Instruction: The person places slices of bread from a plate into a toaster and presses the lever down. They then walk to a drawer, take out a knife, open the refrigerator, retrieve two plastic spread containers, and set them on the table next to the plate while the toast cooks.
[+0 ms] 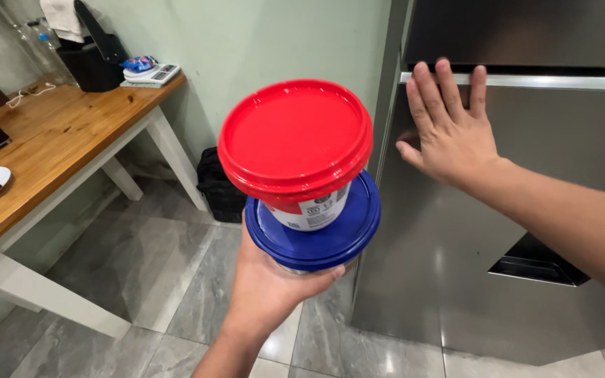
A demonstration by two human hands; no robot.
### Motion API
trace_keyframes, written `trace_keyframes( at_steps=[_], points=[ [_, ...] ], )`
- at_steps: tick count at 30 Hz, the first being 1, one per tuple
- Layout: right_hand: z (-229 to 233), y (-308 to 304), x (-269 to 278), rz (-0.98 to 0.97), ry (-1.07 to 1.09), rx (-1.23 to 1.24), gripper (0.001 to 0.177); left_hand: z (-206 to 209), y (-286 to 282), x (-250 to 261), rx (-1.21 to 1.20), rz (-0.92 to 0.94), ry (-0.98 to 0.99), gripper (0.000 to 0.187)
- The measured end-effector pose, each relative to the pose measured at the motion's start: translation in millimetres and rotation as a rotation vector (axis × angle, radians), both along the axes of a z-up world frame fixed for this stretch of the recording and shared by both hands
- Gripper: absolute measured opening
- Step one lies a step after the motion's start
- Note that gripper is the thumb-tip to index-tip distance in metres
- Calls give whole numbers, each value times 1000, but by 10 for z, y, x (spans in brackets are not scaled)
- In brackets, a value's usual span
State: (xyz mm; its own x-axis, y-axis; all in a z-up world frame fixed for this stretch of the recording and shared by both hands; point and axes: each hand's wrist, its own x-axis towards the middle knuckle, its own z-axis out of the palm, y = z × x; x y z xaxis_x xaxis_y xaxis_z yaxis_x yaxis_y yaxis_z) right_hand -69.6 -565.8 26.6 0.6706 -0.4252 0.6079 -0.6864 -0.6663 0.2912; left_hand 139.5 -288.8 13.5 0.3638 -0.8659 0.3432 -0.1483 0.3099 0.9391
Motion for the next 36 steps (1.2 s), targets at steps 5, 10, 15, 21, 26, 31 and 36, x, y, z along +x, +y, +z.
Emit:
trace_keyframes(
  at_steps=[5, 10, 15, 21, 26, 31, 36],
  points=[
    [24, 331, 417, 119, -85, -5, 102, 45, -77, 161, -32, 54, 56, 112],
    [290, 826, 1352, 661, -548, 539, 82, 33, 93, 530, -47, 124, 105, 106],
    [428, 1138, 2347, 1370, -734, 1292, 117, -4, 187, 1209, -3, 270, 61, 98],
    [187, 1484, 3761, 1343, -517, 1386, 143, -165, 463, 2433, -5, 414, 85, 101],
    [-143, 1683, 4922, 1287, -512, 1266, 146, -271, 741, 3472, 86, 528, -28, 107],
    [-338, 1815, 5864, 1284, -439, 1320, 135, -373, 970, 4298, 184, 631, -93, 107],
    [-401, 1825, 6852, 1278, -373, 1353, 99, -520, 991, 5109, 184, 727, -112, 110]
  ],
)
